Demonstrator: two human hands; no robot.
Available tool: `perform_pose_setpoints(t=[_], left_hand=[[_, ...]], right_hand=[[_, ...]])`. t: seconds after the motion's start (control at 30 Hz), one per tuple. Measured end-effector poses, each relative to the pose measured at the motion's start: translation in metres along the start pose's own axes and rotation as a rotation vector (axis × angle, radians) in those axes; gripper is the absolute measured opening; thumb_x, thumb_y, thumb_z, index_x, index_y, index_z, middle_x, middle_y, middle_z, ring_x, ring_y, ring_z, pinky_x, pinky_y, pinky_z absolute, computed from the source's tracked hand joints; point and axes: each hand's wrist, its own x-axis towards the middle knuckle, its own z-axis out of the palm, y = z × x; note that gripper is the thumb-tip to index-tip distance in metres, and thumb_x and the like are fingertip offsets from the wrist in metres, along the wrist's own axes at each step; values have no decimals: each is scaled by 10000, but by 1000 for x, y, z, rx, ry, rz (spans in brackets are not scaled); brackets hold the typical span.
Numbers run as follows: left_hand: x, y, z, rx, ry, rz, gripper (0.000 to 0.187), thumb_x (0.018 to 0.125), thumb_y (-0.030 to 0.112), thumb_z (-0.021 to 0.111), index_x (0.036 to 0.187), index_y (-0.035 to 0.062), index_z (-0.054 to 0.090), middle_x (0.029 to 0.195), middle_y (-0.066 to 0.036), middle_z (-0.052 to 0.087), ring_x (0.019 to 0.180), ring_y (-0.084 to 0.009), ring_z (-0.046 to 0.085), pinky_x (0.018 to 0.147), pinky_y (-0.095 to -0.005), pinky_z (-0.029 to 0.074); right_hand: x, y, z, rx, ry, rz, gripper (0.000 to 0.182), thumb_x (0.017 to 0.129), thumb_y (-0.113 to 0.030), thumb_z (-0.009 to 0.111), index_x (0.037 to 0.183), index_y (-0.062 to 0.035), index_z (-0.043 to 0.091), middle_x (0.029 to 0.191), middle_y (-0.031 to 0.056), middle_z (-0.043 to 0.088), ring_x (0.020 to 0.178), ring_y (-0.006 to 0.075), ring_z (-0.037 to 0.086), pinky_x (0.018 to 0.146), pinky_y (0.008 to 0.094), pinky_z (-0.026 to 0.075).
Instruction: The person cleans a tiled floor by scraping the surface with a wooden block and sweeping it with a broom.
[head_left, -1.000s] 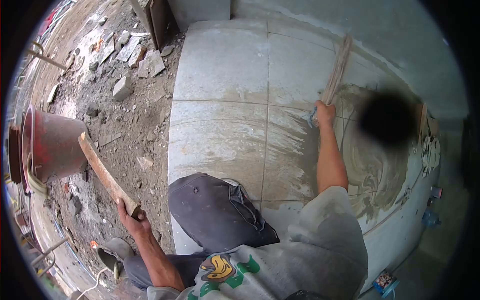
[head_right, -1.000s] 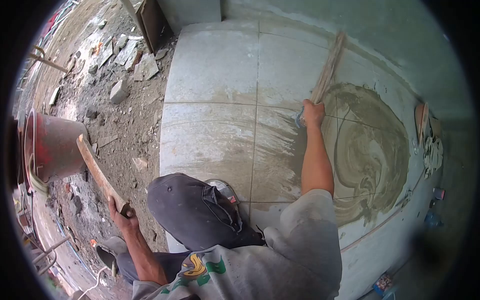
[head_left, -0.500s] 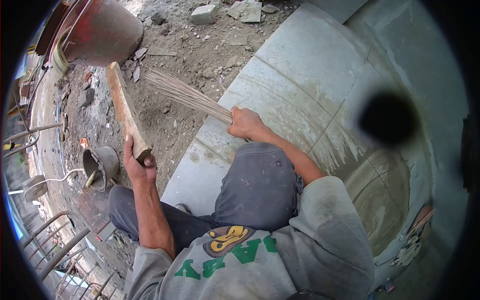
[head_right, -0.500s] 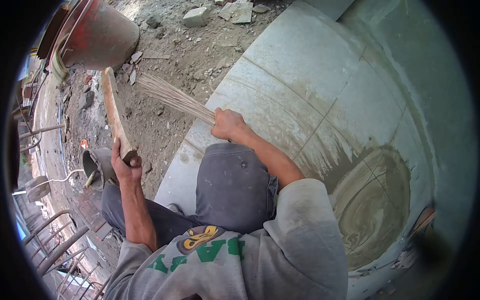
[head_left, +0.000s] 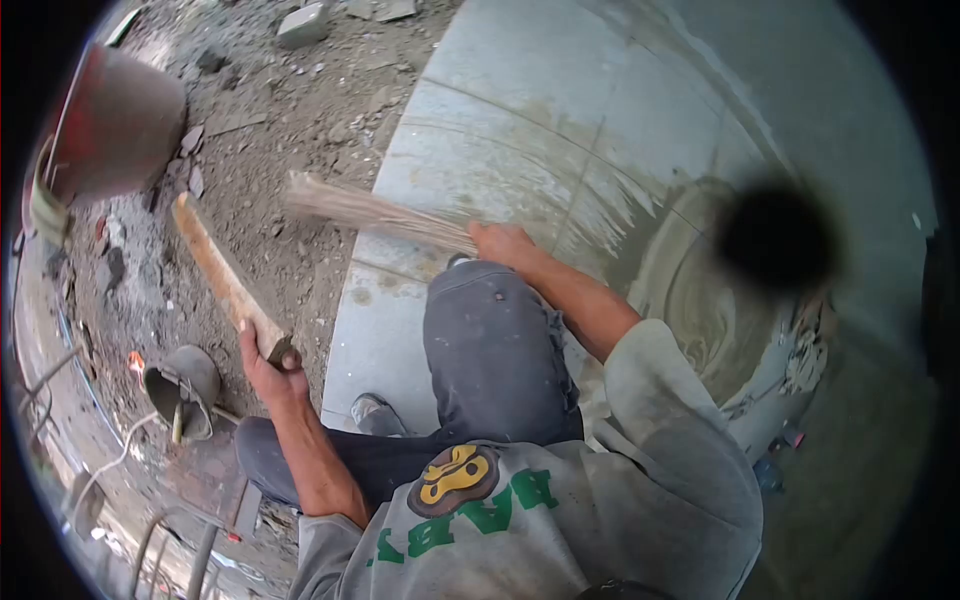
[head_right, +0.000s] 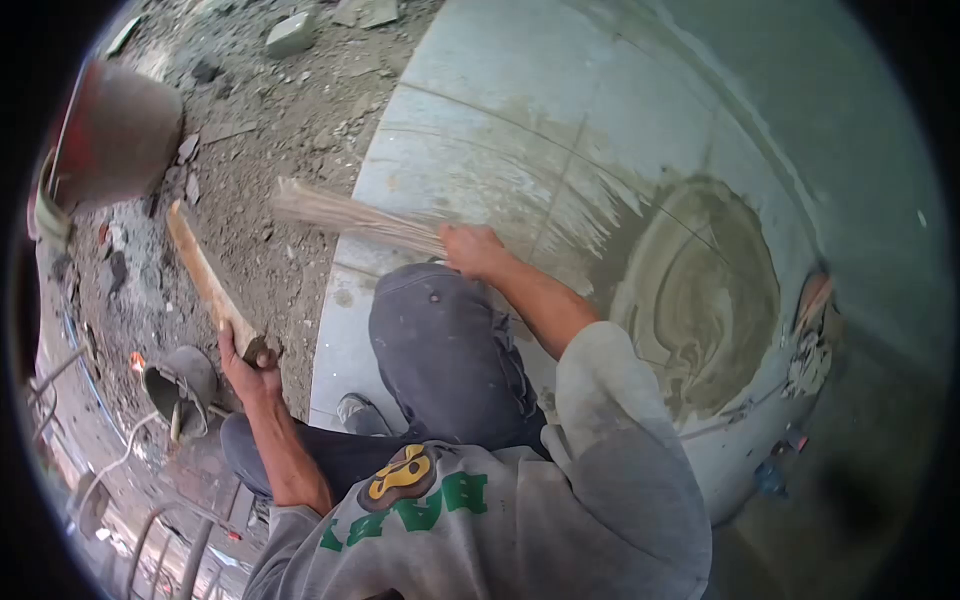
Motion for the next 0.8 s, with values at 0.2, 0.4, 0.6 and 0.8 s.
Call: perform_pose_setpoints(t=[0.2,0.4,0.6,0.8], left_hand=[[-71,90,35,223,-52,-220,260,909,392,557,950,136,570,672,-35,592,349,-93,411,292,-202,268],[-161,207,45,405,-173,-319,281,898,412,565,943,134,578,653,-45,604,349,-82,405,290,-197,274],[-167,300,5,793,-219,-248,235,877,390,588,900,157,607,622,-13,579,343,-68,367,310,-189,208],[-200,357,-37,1077,-354,-123,184,848,323,621,841,141,642,570,46,524,341,-43,308,322,-182,180]], right_hand=[[-92,-92,-54,149,292,-88,436,657,-137,628,1042,50,543,892,218,657,876,343,660,756,443,525],[-237,-230,-75,1012,451,285,492,715,-168,582,1117,92,470,995,328,602,984,416,610,845,449,500],[-304,-333,-75,1185,964,359,501,721,-190,620,1062,85,377,834,304,601,800,458,608,743,500,491],[-365,-395,-35,593,465,115,565,699,-149,625,1173,80,419,920,274,625,897,387,636,776,446,518]])
